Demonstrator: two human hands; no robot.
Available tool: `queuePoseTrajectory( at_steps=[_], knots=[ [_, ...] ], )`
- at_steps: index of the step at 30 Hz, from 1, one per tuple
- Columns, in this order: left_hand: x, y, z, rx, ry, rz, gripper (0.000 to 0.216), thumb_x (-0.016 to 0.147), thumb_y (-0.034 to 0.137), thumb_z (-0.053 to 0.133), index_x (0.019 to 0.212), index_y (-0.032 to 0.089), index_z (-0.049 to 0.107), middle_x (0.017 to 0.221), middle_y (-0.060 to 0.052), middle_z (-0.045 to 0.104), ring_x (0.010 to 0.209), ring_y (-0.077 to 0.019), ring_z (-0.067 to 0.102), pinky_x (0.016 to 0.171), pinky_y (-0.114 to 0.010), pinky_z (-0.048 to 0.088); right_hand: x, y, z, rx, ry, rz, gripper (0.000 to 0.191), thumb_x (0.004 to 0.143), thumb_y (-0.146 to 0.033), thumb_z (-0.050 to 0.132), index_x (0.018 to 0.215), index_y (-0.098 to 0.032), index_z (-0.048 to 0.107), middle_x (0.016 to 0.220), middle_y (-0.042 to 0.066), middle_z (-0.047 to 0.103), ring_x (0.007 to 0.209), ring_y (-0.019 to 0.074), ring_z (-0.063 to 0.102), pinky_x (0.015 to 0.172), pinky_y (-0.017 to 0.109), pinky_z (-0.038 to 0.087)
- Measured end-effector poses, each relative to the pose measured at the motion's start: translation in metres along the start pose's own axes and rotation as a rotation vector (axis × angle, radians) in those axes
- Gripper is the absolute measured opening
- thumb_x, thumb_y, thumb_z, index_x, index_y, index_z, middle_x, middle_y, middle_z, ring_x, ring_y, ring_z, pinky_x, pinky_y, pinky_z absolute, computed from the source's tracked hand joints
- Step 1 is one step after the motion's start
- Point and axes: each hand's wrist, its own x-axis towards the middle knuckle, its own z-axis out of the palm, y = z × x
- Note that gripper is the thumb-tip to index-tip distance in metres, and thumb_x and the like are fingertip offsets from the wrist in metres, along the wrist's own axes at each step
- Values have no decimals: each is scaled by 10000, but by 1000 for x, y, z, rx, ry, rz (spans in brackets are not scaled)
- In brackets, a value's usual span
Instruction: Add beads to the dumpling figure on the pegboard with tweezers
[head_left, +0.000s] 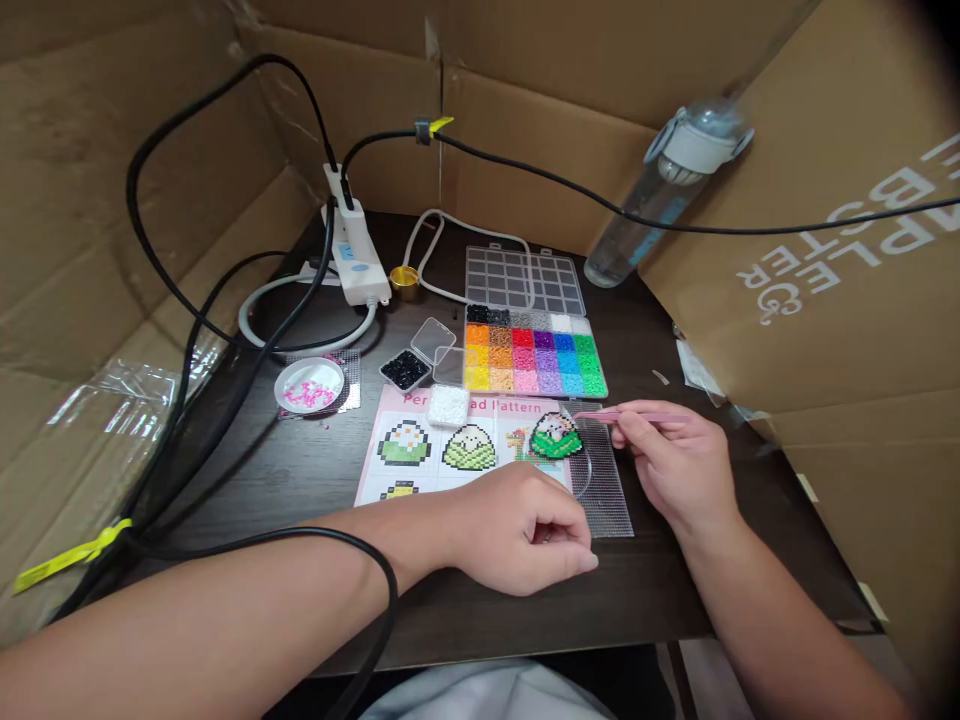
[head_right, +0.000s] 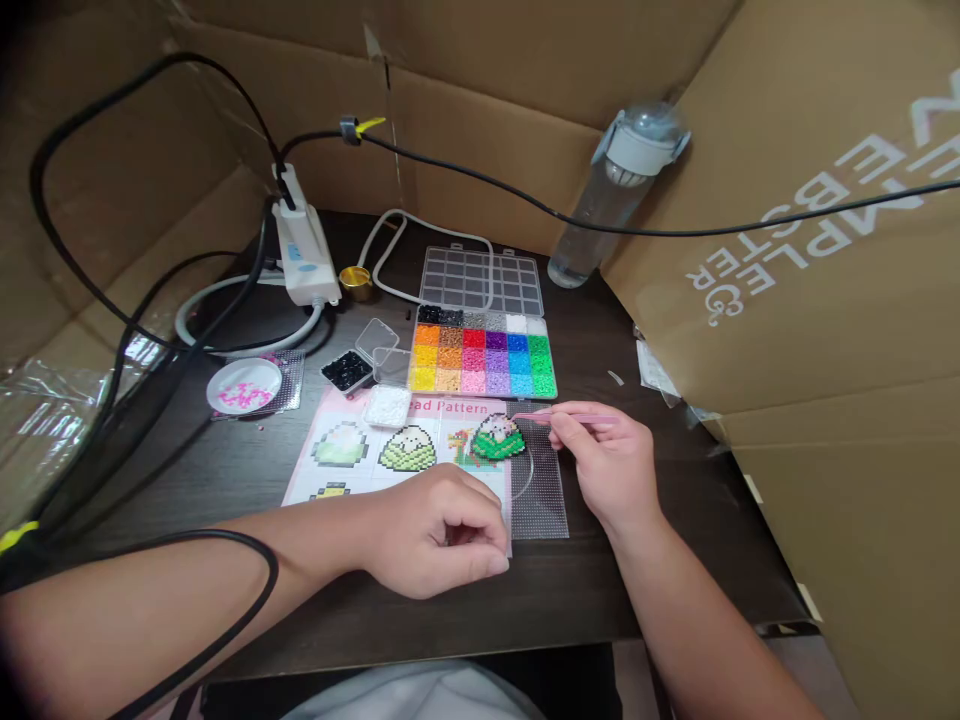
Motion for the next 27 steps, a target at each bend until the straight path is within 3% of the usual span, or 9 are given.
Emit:
queuePoseTrajectory(
  at_steps=[27],
  knots=[
    [0, 0, 0, -5, -1, 3, 191, 861, 228, 615, 717, 118, 674, 609, -1, 563, 569, -74, 482, 559, -205, 394, 9, 12, 2, 37, 23, 28, 108, 780, -281, 807, 830, -187, 786, 764, 67, 777, 568, 125, 594, 547, 258, 510]
  ],
)
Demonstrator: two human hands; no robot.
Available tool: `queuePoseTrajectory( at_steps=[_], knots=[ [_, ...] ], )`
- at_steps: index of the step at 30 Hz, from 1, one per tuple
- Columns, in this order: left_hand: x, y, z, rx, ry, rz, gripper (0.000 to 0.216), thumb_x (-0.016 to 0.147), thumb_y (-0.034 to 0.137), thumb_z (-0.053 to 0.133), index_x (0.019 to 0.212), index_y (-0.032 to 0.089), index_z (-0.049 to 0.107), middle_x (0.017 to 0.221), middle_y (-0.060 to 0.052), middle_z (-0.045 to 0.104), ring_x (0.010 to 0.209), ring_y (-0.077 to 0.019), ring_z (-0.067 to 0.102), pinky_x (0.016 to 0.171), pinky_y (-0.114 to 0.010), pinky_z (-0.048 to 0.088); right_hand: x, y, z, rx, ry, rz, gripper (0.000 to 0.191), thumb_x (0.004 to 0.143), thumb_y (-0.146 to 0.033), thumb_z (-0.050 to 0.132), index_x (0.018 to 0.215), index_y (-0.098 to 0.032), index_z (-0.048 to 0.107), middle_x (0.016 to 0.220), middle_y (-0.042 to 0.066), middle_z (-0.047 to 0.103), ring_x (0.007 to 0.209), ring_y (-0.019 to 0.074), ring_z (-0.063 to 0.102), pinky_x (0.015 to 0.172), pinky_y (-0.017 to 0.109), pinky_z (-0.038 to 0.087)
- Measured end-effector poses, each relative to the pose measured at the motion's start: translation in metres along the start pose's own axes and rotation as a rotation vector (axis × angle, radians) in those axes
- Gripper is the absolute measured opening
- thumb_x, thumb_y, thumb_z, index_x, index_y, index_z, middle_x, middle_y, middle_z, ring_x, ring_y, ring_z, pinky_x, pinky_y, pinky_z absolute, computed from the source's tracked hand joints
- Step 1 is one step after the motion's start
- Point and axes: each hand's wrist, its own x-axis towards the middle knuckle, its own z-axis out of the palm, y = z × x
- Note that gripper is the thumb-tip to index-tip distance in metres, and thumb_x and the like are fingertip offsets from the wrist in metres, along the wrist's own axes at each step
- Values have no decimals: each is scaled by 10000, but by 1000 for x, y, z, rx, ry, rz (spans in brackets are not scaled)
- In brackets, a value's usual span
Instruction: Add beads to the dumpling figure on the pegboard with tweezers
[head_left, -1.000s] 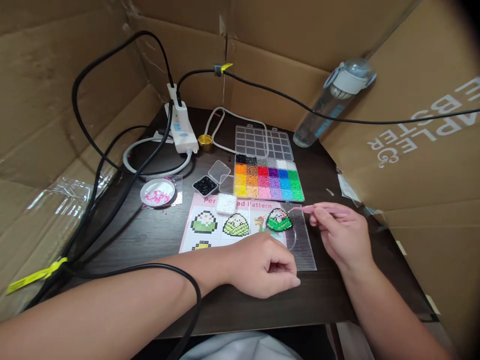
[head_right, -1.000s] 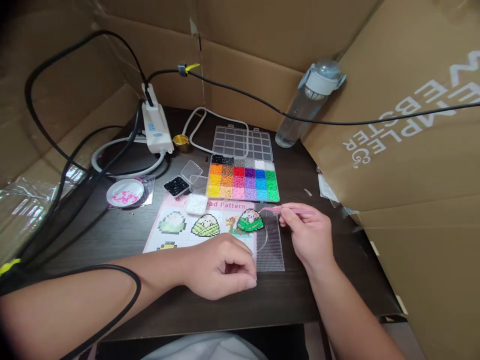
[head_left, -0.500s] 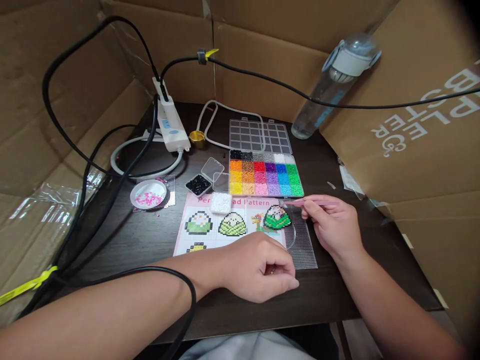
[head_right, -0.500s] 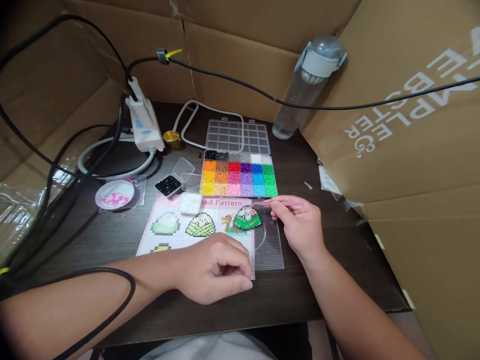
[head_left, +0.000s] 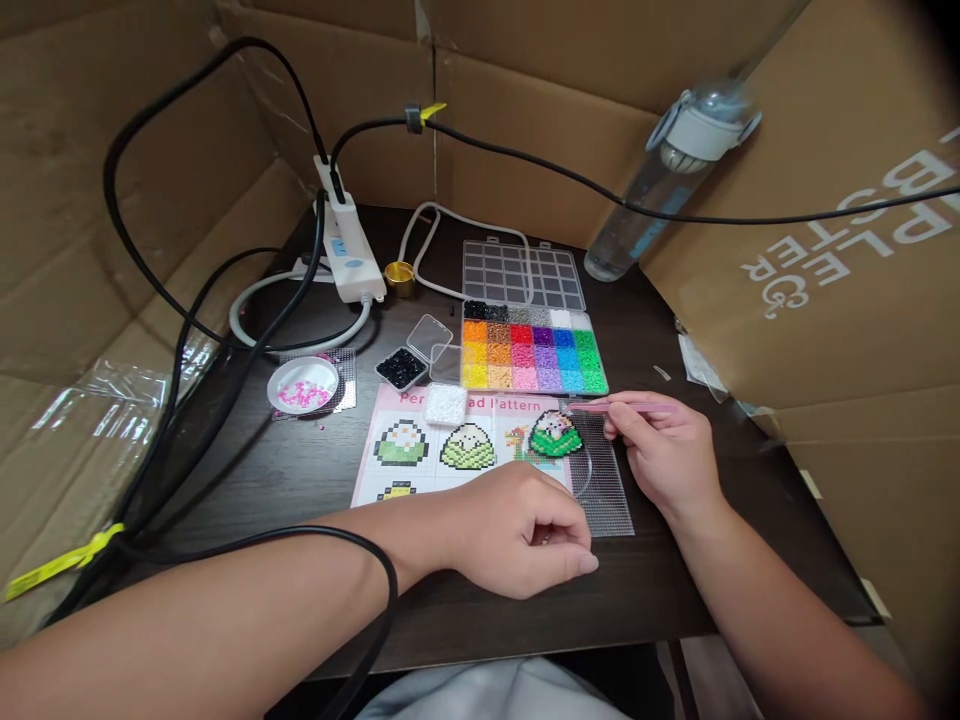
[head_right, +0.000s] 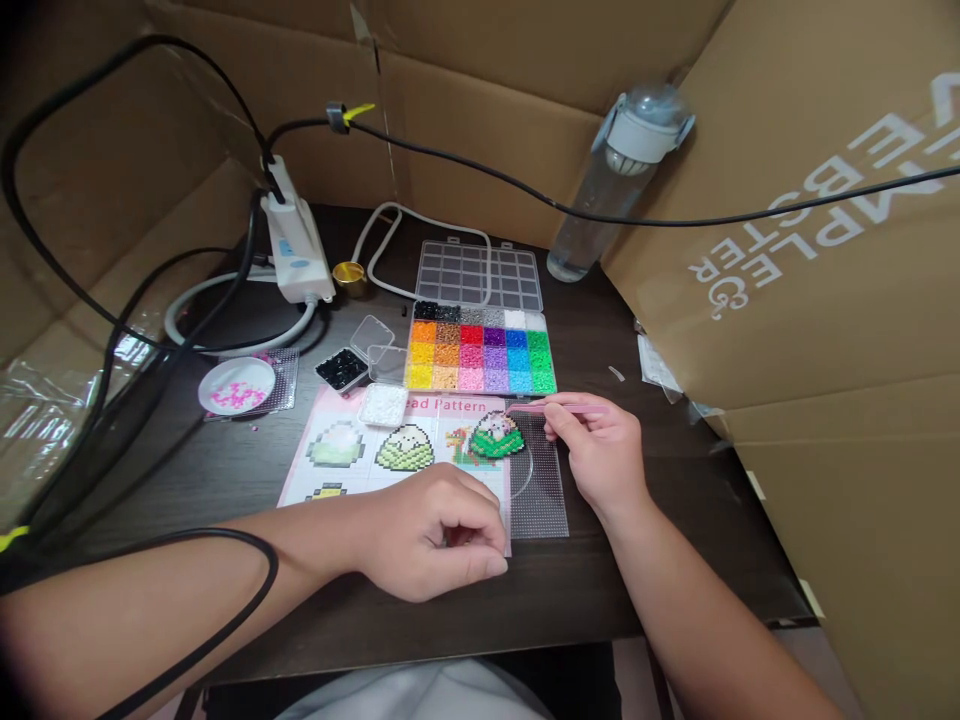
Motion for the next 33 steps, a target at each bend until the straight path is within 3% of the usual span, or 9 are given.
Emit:
queuePoseTrajectory(
  at_steps=[8, 33],
  knots=[
    [0, -2, 1, -7, 8, 18, 181, 860, 227, 619, 719, 127, 673, 603, 8, 557, 564, -74, 480, 560, -209, 396, -3, -3, 2, -116, -43, -49, 82, 807, -275, 781, 804, -195, 799, 767, 56, 780, 573, 123, 608, 551, 248, 528],
    [-1, -4, 2, -5, 8, 23, 193, 863, 239, 624, 711, 126, 663, 613, 0, 568, 569, -75, 483, 560, -207, 399, -4, -5, 4, -128, -38, -22, 70, 801, -272, 780, 806, -204, 794, 829, 64, 807, 580, 118, 646, 575, 238, 551]
  ],
)
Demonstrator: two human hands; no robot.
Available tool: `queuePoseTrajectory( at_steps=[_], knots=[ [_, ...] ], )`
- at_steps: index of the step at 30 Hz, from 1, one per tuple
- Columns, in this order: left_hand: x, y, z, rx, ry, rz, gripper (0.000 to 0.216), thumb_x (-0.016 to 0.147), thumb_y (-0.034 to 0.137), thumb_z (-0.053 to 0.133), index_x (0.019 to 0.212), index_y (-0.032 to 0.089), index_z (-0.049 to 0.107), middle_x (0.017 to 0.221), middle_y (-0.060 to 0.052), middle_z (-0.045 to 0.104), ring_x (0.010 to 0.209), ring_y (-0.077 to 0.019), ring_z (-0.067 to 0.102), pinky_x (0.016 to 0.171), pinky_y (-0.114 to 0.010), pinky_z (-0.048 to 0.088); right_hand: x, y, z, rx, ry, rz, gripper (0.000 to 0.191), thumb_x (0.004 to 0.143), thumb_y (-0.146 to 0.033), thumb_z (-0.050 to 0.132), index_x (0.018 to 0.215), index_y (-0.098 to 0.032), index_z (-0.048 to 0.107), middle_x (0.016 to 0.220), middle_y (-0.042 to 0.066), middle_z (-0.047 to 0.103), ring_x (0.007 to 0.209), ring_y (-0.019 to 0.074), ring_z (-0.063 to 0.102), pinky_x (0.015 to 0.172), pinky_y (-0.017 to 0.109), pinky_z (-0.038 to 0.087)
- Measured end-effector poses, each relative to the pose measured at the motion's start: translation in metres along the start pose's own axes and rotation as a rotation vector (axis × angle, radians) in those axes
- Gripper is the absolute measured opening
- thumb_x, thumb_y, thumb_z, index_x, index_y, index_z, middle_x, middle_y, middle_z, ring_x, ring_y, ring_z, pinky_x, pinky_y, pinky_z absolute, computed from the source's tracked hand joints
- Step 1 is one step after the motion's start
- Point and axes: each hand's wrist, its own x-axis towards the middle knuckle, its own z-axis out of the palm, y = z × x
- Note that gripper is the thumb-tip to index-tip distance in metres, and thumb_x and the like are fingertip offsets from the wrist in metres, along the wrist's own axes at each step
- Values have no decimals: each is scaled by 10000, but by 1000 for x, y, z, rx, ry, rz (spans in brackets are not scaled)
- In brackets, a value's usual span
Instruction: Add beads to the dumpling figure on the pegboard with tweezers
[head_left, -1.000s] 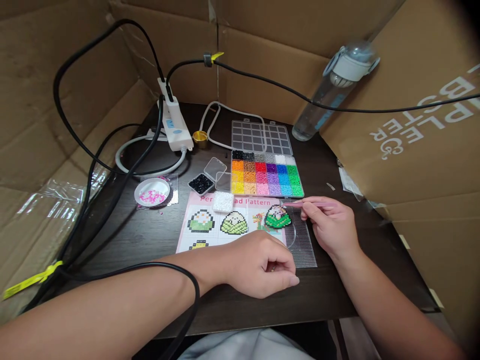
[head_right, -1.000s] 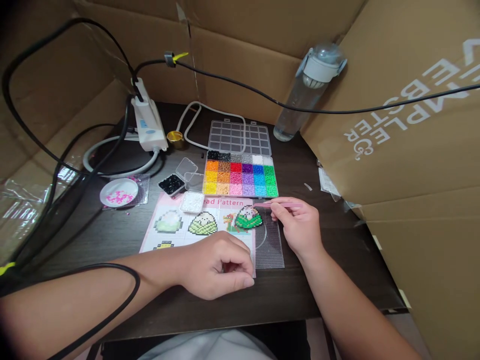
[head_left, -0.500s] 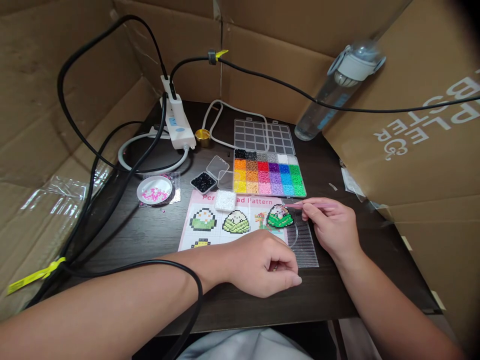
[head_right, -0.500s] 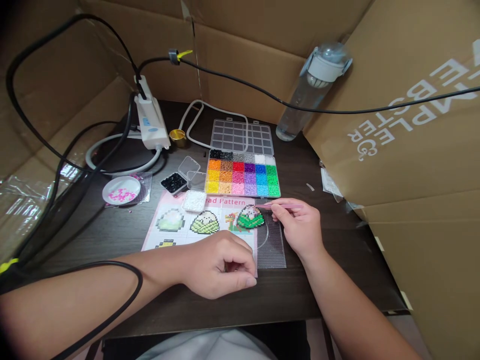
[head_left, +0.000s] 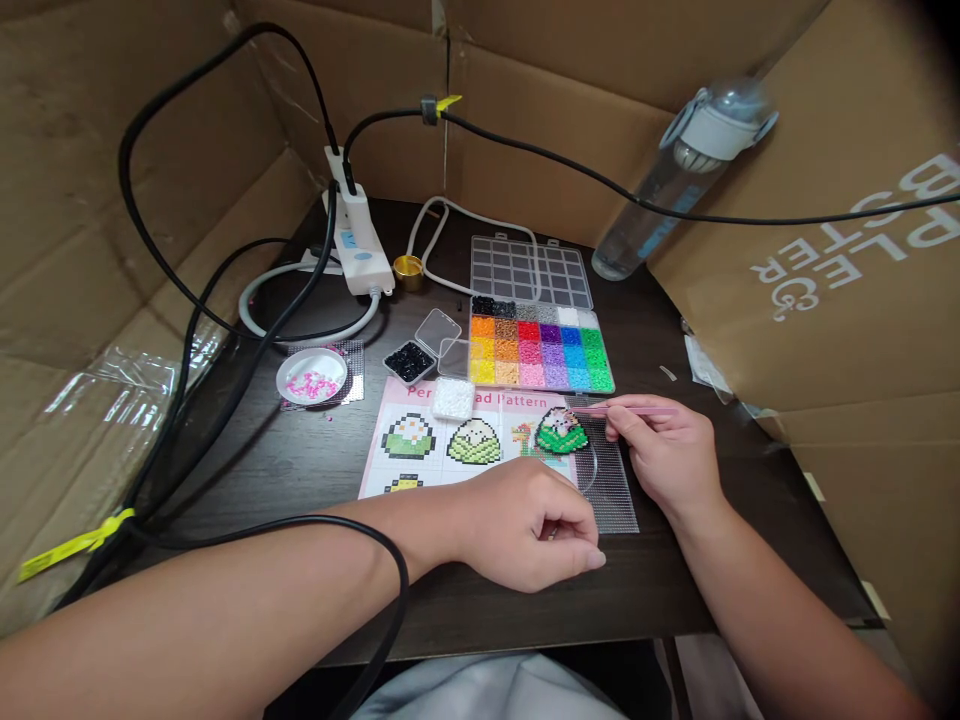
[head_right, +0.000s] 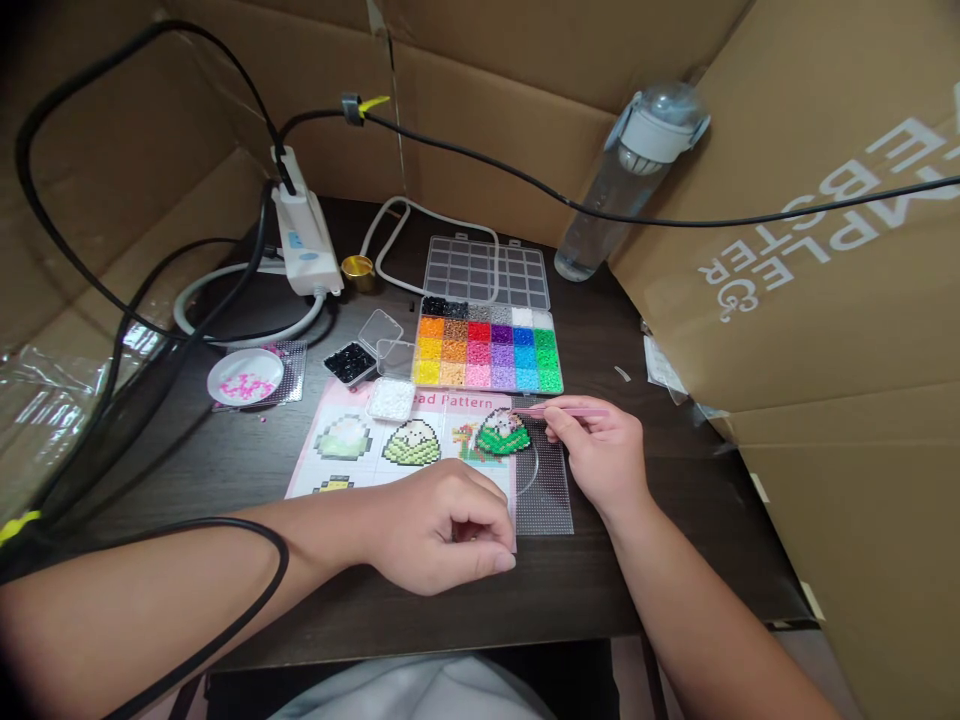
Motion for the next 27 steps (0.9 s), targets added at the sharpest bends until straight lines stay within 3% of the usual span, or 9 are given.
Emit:
queuePoseTrajectory(
  at_steps=[11, 27],
  knots=[
    [0, 0, 0, 10, -3, -7, 184, 862, 237, 622, 714, 137, 663, 614, 6, 573, 571, -78, 484, 561, -210, 398, 1, -12, 9, -65, -38, -61, 122, 817, -281, 752, 735, -194, 780, 763, 63, 790, 644, 173, 711, 559, 270, 568],
    [1, 1, 0, 8, -20, -28, 196, 861, 244, 611, 705, 135, 658, 617, -2, 576, 574, -80, 490, 572, -212, 404, 0, -15, 10, -95, -39, -70, 153, 821, -258, 738, 683, -195, 759, 780, 65, 796, 652, 175, 723, 579, 271, 585]
  ],
)
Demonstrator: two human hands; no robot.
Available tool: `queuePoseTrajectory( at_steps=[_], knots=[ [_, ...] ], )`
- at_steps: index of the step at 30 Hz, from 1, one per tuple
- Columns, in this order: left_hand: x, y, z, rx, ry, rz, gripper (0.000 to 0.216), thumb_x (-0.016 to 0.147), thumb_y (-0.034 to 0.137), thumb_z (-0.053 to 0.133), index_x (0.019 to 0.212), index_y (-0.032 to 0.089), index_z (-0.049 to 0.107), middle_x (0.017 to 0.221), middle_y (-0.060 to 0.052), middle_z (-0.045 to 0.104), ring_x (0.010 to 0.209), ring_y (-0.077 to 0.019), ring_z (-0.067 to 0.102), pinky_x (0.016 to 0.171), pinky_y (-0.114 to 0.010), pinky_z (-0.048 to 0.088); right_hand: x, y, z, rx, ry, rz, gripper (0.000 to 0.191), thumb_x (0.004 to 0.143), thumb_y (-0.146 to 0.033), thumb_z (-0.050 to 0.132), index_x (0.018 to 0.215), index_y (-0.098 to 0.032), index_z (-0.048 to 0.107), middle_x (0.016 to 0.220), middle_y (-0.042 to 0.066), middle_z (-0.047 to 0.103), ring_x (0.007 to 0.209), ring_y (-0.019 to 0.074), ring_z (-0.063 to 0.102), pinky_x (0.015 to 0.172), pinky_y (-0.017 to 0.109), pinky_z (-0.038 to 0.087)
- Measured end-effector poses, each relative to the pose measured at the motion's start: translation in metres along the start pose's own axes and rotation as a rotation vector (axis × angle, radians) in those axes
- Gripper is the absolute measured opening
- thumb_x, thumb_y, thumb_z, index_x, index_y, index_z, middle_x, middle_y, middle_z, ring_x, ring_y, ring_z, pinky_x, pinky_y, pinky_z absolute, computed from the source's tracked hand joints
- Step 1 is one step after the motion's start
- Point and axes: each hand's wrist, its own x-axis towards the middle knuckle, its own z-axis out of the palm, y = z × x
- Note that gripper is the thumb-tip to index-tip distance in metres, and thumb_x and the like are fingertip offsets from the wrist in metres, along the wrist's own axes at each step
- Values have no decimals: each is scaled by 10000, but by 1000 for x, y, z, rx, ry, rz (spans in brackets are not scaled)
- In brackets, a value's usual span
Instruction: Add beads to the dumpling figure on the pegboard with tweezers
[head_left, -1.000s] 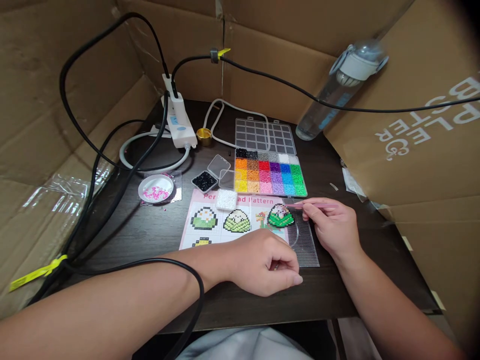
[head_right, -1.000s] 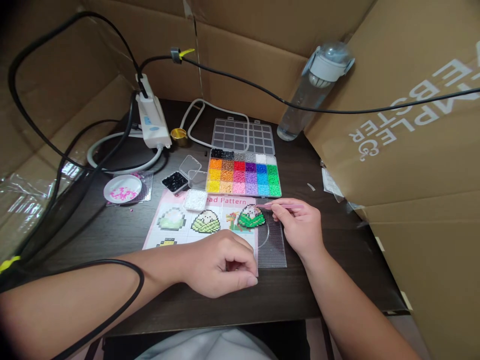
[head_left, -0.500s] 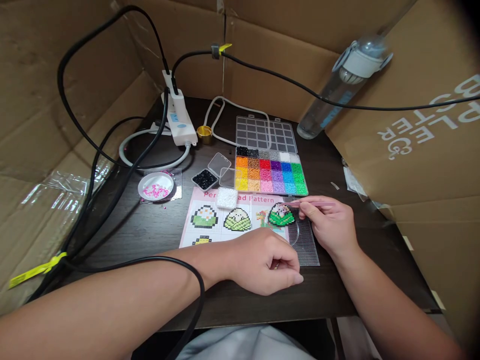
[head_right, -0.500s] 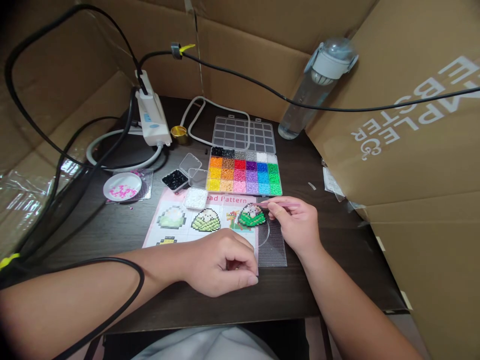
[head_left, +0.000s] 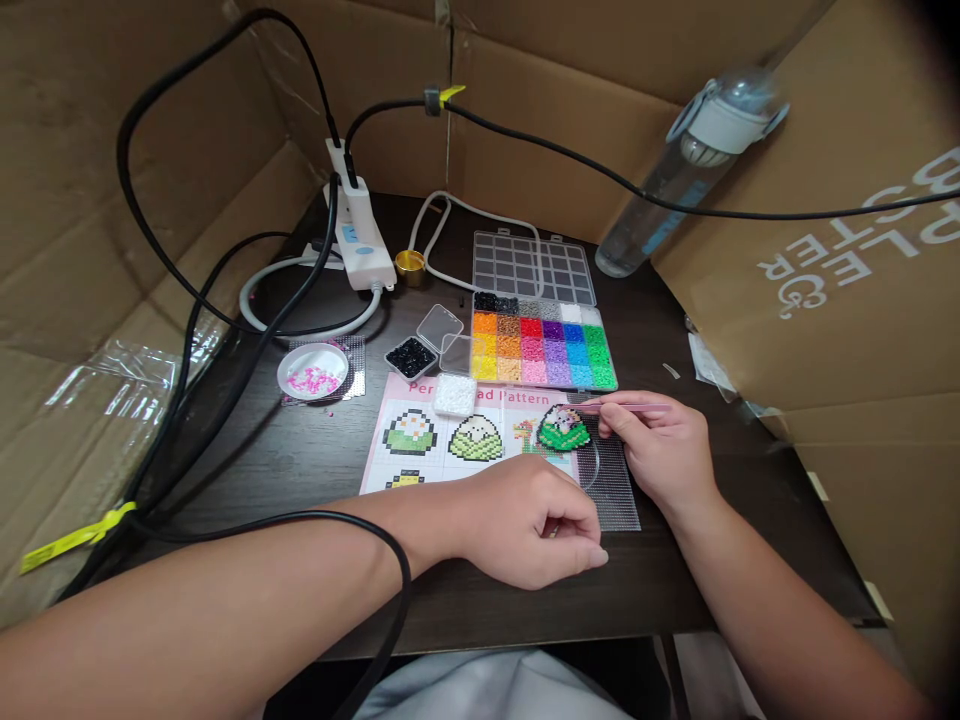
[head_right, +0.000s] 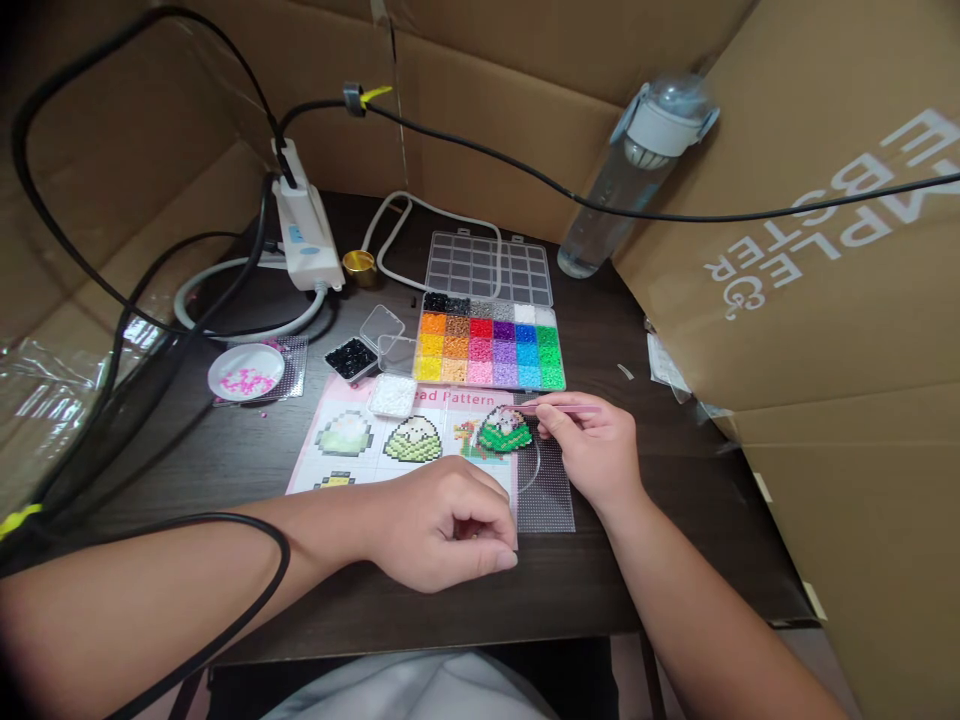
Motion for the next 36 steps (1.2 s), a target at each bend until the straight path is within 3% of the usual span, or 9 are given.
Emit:
queuePoseTrajectory(
  at_steps=[5, 17, 36],
  knots=[
    [1, 0, 1, 3, 6, 8, 189, 859, 237, 615, 704, 136, 656, 612, 1, 573, 572, -80, 487, 571, -213, 405, 0, 2, 0, -1, 8, 5, 90, 812, -262, 748, 777, -188, 785, 763, 60, 793, 586, 152, 682, 563, 274, 585],
    [0, 0, 0, -3, 4, 2, 178, 860, 236, 620, 713, 146, 667, 621, 0, 591, 578, -81, 498, 573, -209, 410, 0, 0, -1, -16, 5, 2, 154, 817, -281, 739, 685, -204, 760, 771, 65, 793, 625, 178, 714, 567, 281, 596],
    [-1, 0, 0, -11, 2, 11, 177, 860, 229, 623, 711, 140, 660, 618, 1, 581, 575, -79, 489, 565, -208, 404, 0, 9, -3, 71, -11, 48, 104, 809, -302, 768, 817, -199, 783, 792, 68, 799, 566, 151, 656, 565, 287, 581]
  ],
)
